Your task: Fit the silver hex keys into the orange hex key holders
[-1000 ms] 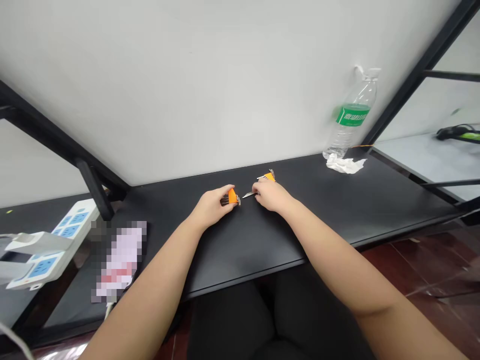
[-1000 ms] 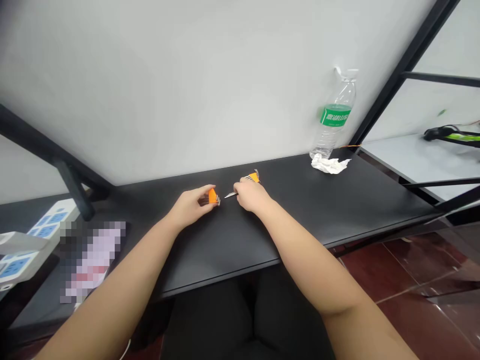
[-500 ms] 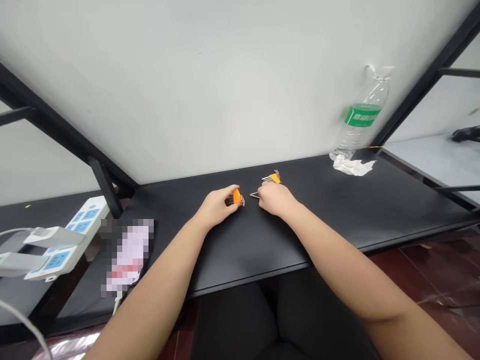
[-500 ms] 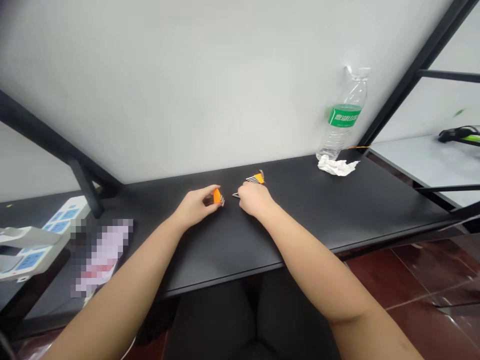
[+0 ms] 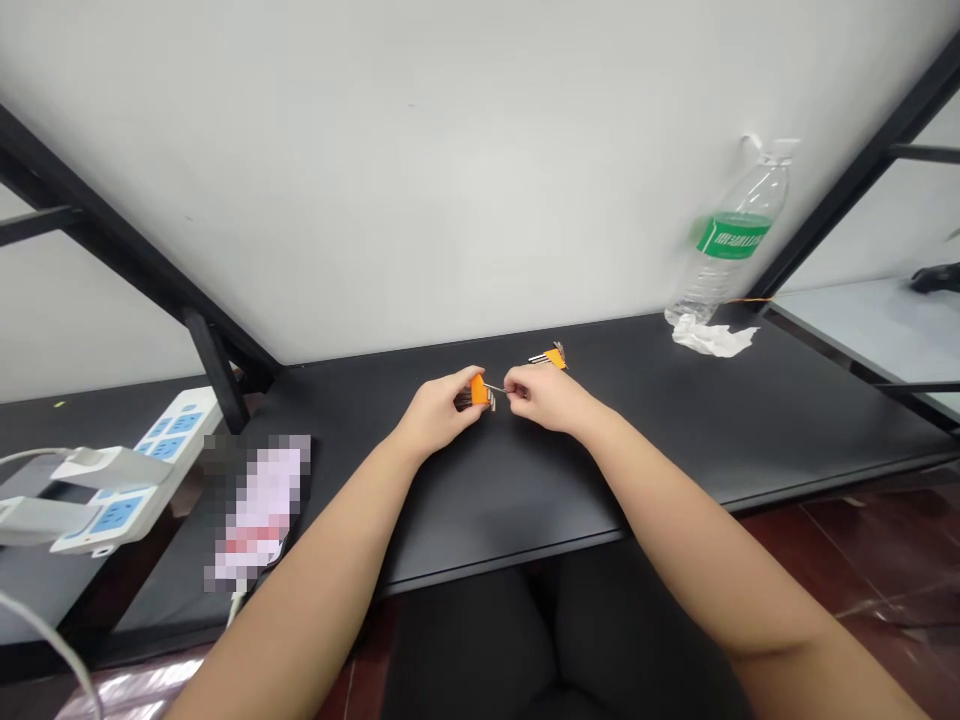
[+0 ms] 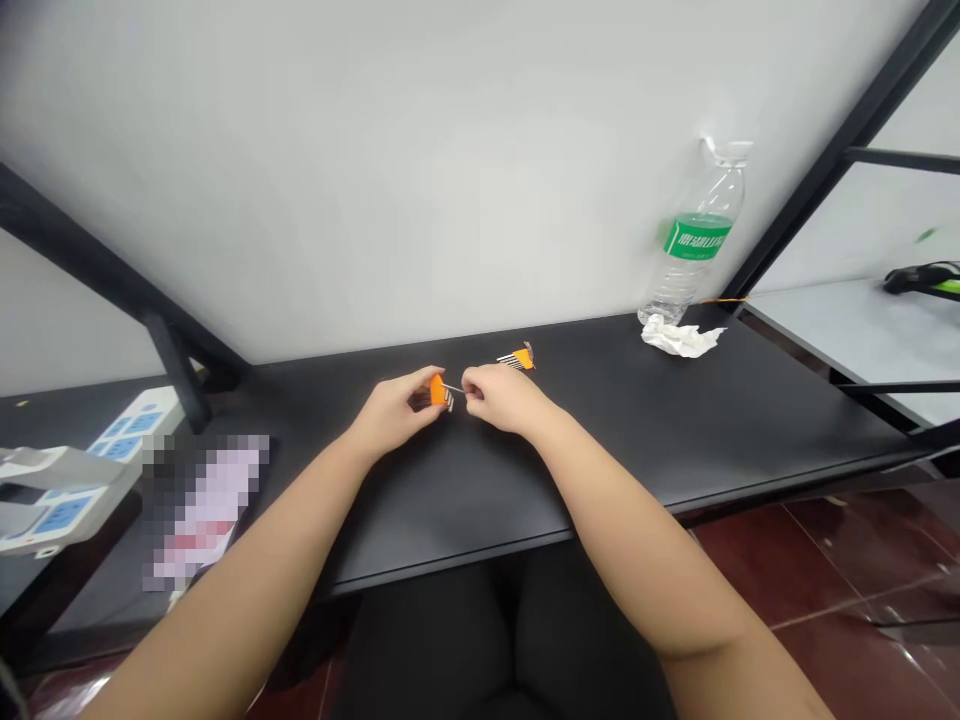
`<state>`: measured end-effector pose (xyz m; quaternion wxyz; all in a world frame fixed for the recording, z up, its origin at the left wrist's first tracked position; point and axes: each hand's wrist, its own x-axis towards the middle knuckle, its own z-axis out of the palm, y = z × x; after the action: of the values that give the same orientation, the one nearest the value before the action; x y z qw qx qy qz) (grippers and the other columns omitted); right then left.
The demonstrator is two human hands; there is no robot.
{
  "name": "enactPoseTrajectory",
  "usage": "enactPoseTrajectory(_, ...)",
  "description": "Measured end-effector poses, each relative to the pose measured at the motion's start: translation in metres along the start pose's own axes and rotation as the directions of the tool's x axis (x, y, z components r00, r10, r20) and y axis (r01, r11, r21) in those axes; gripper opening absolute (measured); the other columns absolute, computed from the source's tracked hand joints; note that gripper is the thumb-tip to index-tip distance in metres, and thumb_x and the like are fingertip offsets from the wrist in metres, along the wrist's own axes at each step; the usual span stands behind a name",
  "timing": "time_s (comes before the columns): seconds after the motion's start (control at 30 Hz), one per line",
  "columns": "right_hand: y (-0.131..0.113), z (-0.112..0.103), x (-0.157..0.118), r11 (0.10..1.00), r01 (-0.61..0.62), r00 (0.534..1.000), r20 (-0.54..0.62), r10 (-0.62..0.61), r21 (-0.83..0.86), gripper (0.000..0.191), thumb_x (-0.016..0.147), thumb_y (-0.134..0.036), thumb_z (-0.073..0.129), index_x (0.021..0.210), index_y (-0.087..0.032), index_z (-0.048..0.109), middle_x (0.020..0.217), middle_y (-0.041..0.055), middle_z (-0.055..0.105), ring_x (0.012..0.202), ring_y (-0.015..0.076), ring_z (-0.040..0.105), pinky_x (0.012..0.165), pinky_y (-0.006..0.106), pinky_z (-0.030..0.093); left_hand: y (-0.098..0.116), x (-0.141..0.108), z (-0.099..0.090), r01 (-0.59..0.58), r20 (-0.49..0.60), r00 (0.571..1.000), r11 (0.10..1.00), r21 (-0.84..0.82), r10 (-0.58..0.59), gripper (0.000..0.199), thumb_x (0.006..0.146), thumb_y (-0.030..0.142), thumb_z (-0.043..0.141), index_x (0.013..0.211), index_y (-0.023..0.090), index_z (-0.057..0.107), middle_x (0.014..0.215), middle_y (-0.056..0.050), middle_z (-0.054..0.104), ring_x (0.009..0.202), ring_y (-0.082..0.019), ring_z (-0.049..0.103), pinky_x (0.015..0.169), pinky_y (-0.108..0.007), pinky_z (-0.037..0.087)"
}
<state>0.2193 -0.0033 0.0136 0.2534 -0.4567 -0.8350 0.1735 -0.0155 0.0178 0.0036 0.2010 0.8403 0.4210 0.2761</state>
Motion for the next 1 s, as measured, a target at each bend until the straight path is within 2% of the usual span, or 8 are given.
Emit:
enactPoseTrajectory(0.3, 0.002, -0.005, -0.001, 0.990, -0.035, 0.999, -0.022, 0.039, 0.138, 0.011, 0.081, -0.010, 0.057, 0.085, -0.018, 0.063, 0.078, -0.0014, 0.062, 0.070, 0.0118, 0.053, 0.067, 0.024, 0.037, 0.001, 0.000, -0.001, 0.005, -0.006, 1.000, 1.000, -0.008, -0.005, 0.045, 0.085, 0.033, 0.065, 0.129, 0.025, 0.062, 0.102, 0.000, 0.076, 0.087, -0.017, 0.073, 0.087, -0.029, 0.058)
enactPoseTrajectory(0.53, 0.001, -0.007, -0.001, 0.985, -0.044, 0.999, 0.004, 0.044, 0.165, 0.009, 0.084, -0.012, 0.058, 0.085, -0.018, 0.065, 0.077, -0.0013, 0.064, 0.069, 0.0116, 0.055, 0.066, 0.024, 0.040, 0.002, -0.002, -0.002, 0.008, -0.003, 1.000, 1.000, -0.013, -0.008, 0.046, 0.084, 0.033, 0.067, 0.129, 0.024, 0.063, 0.106, 0.000, 0.077, 0.090, -0.017, 0.074, 0.090, -0.029, 0.059)
enactPoseTrajectory(0.63, -0.001, -0.010, -0.002, 0.969, -0.099, 0.995, 0.045, 0.091, 0.227, 0.009, 0.085, -0.015, 0.058, 0.085, -0.018, 0.066, 0.075, -0.0009, 0.065, 0.065, 0.0115, 0.058, 0.063, 0.024, 0.043, 0.001, -0.002, -0.002, -0.002, -0.001, 1.000, 1.000, -0.009, 0.002, 0.046, 0.084, 0.034, 0.067, 0.128, 0.025, 0.064, 0.111, 0.000, 0.077, 0.092, -0.018, 0.074, 0.091, -0.029, 0.059)
enactPoseTrajectory(0.7, -0.001, -0.011, -0.001, 0.919, -0.193, 0.981, 0.078, 0.177, 0.343, 0.010, 0.088, -0.020, 0.058, 0.088, -0.019, 0.068, 0.074, -0.0001, 0.066, 0.061, 0.0117, 0.060, 0.059, 0.024, 0.045, 0.001, -0.002, -0.002, -0.017, 0.006, 1.000, 1.000, 0.015, 0.017, 0.044, 0.084, 0.035, 0.067, 0.126, 0.026, 0.065, 0.113, 0.000, 0.077, 0.092, -0.018, 0.075, 0.092, -0.028, 0.058)
enactPoseTrajectory(0.8, 0.001, -0.009, 0.002, 0.779, -0.326, 0.940, 0.095, 0.328, 0.536, 0.012, 0.090, -0.026, 0.061, 0.088, -0.018, 0.070, 0.065, 0.0011, 0.066, 0.054, 0.0127, 0.061, 0.053, 0.023, 0.049, 0.004, -0.003, -0.001, -0.040, 0.018, 0.999, 0.994, 0.106, 0.038, 0.043, 0.084, 0.036, 0.067, 0.126, 0.027, 0.066, 0.114, 0.000, 0.077, 0.092, -0.019, 0.075, 0.089, -0.028, 0.058)
enactPoseTrajectory(0.9, 0.002, -0.003, 0.008, 0.655, -0.378, 0.900, 0.093, 0.426, 0.655, 0.012, 0.090, -0.028, 0.064, 0.086, -0.017, 0.067, 0.057, 0.0001, 0.062, 0.048, 0.0125, 0.059, 0.047, 0.022, 0.049, 0.010, -0.003, 0.001, -0.026, -0.006, 1.000, 0.975, 0.222, 0.028, 0.045, 0.084, 0.036, 0.067, 0.128, 0.026, 0.066, 0.114, -0.002, 0.077, 0.092, -0.021, 0.074, 0.088, -0.030, 0.056)
enactPoseTrajectory(1.0, -0.001, 0.006, 0.014, 0.624, -0.391, 0.892, 0.111, 0.438, 0.676, 0.010, 0.090, -0.028, 0.064, 0.088, -0.018, 0.063, 0.055, -0.0024, 0.059, 0.045, 0.0117, 0.055, 0.044, 0.022, 0.046, 0.017, -0.003, 0.003, -0.034, -0.016, 0.999, 0.962, 0.271, 0.040, 0.043, 0.085, 0.035, 0.066, 0.127, 0.027, 0.067, 0.109, -0.002, 0.078, 0.091, -0.021, 0.074, 0.089, -0.031, 0.054)
